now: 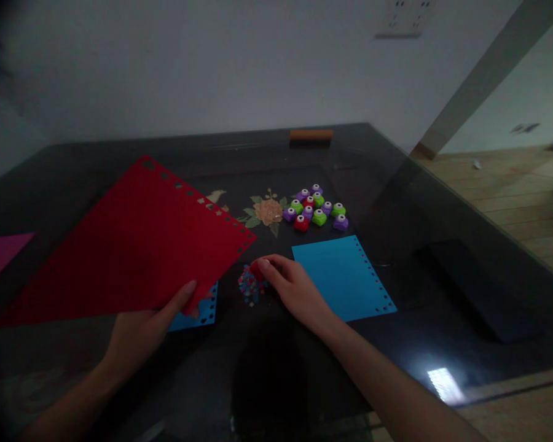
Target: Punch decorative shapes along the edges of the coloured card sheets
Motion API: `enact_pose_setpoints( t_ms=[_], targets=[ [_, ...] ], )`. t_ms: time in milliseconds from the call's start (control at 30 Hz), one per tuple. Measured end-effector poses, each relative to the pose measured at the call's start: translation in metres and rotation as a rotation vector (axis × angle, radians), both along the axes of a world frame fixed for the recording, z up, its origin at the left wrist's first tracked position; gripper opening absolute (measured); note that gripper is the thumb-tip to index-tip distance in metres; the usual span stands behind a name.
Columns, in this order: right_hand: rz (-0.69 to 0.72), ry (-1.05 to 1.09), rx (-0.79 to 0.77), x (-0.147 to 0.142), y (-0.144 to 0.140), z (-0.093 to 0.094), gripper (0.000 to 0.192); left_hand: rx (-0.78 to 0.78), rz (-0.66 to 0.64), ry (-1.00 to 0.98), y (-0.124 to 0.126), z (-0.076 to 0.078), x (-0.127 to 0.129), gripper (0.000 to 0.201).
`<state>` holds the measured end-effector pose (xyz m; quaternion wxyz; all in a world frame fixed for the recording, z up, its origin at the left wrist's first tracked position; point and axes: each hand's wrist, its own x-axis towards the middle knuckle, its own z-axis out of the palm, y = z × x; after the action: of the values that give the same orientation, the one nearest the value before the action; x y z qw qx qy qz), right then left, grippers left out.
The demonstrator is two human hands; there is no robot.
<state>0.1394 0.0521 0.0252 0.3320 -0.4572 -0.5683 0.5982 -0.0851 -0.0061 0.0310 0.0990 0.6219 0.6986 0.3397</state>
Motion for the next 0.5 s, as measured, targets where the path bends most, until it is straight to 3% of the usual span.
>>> enact_pose_setpoints(
  t_ms=[167,500],
  targets=[
    [-0.009,-0.045,0.063,0.0004,0.0004,0.0044,0.031,0.006,0.003,0.007,0.0000,-0.0005,-0.0001,0.032],
    [-0.026,0.040,-0.018,0.0022,-0.0002,0.0037,0.029,-0.097,-0.055,-0.037,0.0020,0.0022,-0.0010,0.035]
  ],
)
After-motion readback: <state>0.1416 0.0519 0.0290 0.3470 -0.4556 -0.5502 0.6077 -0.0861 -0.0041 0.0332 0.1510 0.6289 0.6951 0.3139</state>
